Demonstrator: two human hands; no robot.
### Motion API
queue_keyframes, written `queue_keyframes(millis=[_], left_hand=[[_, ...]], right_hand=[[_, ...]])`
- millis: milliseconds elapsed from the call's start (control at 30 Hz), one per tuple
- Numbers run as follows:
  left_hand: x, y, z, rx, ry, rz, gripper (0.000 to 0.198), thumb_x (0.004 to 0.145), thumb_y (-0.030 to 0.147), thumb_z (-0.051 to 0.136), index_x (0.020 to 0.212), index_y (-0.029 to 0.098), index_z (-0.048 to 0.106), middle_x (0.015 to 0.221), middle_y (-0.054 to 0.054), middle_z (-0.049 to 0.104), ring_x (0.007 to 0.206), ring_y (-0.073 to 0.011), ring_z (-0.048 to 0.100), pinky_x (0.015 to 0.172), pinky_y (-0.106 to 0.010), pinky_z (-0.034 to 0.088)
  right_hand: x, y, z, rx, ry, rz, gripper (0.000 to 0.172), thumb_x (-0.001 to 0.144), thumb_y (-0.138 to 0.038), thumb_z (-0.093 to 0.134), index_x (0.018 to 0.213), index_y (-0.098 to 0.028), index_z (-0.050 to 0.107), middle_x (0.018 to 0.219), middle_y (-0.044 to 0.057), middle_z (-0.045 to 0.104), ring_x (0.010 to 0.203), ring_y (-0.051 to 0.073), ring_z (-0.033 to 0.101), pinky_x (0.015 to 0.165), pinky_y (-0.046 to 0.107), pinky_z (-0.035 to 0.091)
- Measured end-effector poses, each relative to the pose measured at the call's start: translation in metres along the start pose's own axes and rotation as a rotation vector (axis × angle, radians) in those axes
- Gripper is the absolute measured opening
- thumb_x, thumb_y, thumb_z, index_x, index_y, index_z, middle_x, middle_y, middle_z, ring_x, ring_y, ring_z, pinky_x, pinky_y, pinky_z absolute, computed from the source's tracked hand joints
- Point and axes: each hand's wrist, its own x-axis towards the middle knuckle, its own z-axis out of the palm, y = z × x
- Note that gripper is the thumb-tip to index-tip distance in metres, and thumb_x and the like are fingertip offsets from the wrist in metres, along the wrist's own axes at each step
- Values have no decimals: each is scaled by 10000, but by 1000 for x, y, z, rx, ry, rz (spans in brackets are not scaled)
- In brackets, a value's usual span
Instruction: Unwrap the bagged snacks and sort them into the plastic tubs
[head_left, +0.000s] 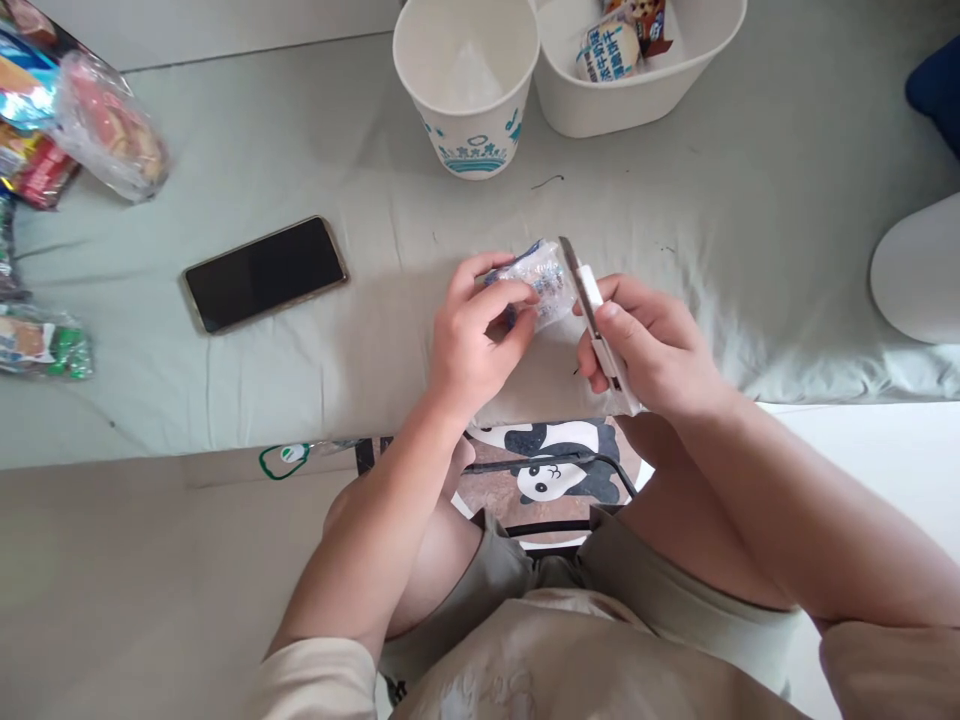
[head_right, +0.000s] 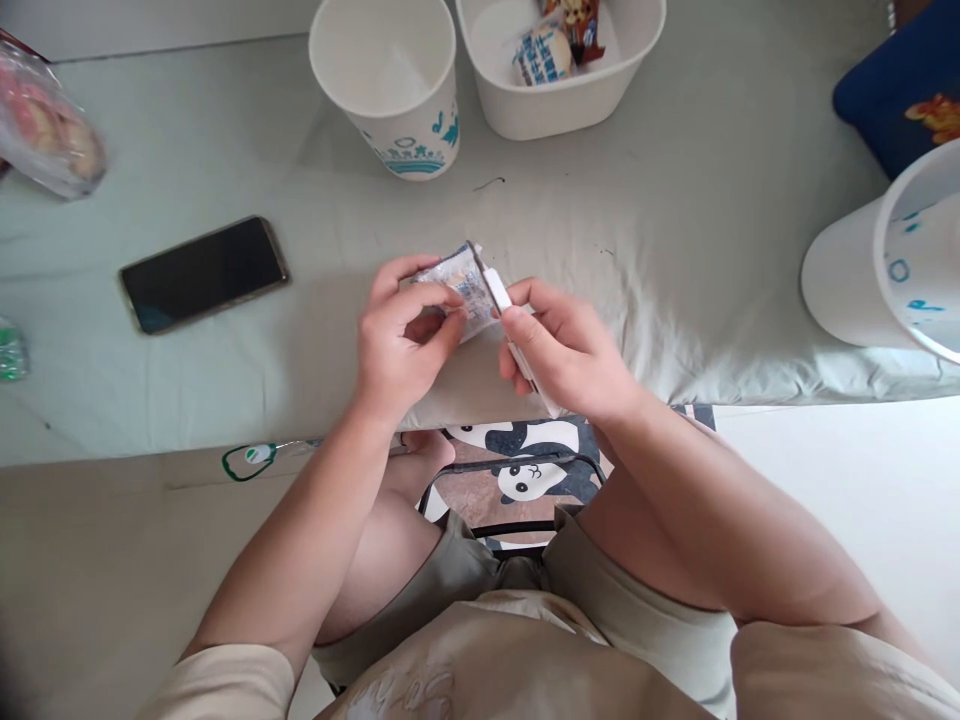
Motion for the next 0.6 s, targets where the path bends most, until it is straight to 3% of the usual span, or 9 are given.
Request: queue_keyframes(millis=[267,400,500,600], left_hand=[[0,4,-1,-19,38,36,140,916,112,680,974,235,713,1297,-74,648,1287,-245,643,730,-244,664],[-1,2,-5,-45,56,-4,75,969,259,681,1038,247,708,1273,-80,638,1148,-206,693,696,-236,653],[1,-4,-9,-64,114,-44,179,990,423,672,1051,257,698,1245,-79,642,1017,-170,709,749,-269,657],[5,-11,-13,-87,186,-54,301,970,558,669,1028,263,681,1193,-69,651,1021,-175,704,852,-313,651]], right_hand=[[3,0,8,-29,-20,128,492,847,-656,742,792,-177,645,568,-8,635,433,90,536,401,217,372],[4,2,7,-65,-39,137,472,850,-615,742,735,-166,655,578,4,639,441,85,531,415,215,376],[4,3,6,-121,-70,145,454,867,-586,716,713,-163,656,591,13,648,450,85,535,435,214,394],[4,4,9,-199,-89,146,434,893,-557,671,710,-163,656,618,23,660,467,88,538,453,217,408]])
